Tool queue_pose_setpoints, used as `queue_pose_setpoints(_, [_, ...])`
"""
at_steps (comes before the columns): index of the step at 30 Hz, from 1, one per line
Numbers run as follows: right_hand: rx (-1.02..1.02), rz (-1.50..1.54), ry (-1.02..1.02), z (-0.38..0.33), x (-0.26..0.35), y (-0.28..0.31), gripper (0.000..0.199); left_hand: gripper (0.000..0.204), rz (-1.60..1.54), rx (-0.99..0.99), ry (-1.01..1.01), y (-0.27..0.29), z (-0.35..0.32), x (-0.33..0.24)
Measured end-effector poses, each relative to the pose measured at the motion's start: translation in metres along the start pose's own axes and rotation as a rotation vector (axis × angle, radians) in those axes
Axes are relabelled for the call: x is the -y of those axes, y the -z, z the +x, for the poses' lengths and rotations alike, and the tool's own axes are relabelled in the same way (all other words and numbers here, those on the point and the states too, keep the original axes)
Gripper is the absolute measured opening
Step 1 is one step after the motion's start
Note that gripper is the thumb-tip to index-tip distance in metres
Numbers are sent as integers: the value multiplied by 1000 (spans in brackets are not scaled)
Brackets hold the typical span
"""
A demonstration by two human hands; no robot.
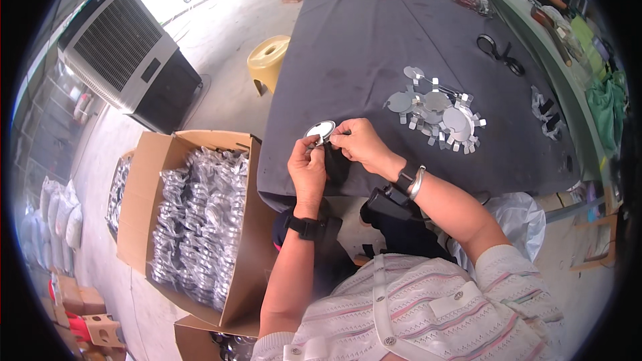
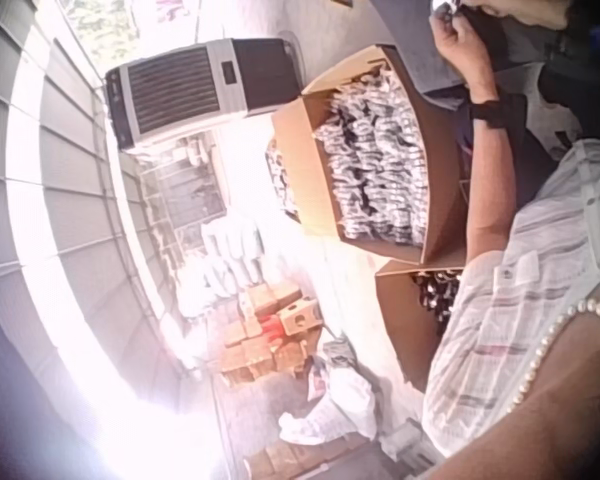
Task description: The person retrieves metal plates from a bag and places them on a table. They then take a metal ring from a box and attach a metal plate and a clip to it by hand before placing the assembly back on the table.
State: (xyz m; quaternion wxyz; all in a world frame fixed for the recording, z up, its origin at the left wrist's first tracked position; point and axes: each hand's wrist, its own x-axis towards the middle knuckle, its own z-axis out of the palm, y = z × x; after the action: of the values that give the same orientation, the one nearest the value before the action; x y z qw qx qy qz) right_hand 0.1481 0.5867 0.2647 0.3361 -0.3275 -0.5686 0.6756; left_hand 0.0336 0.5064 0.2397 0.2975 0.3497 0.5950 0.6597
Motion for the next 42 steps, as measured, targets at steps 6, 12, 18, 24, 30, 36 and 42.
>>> queue_pose_setpoints(6, [81,176,-163,-2,4,-3,9,15,-7,5,6,0,0,-2])
queue_pose_setpoints(12, [165,35,-82,4,10,10,10,15,-34,-11,-2,1,0,1])
queue_pose_setpoints(18, [133,-264,-40,11,14,13,17,15,-54,16,61,5,0,-5])
queue_pose_setpoints(24, [35,-974,232,11,23,20,22,14,-67,44,34,7,3,1])
queue_pose_setpoints(30, [153,-1156,405,-4,17,39,19,23,-191,-52,220,1,-8,-24])
queue_pose_setpoints(36, [288,-1532,787,-29,49,36,6,19,-80,-186,291,8,-4,-31])
queue_pose_setpoints(42, [385,-1435,761,-27,59,41,11,8,-138,-147,298,14,5,-22])
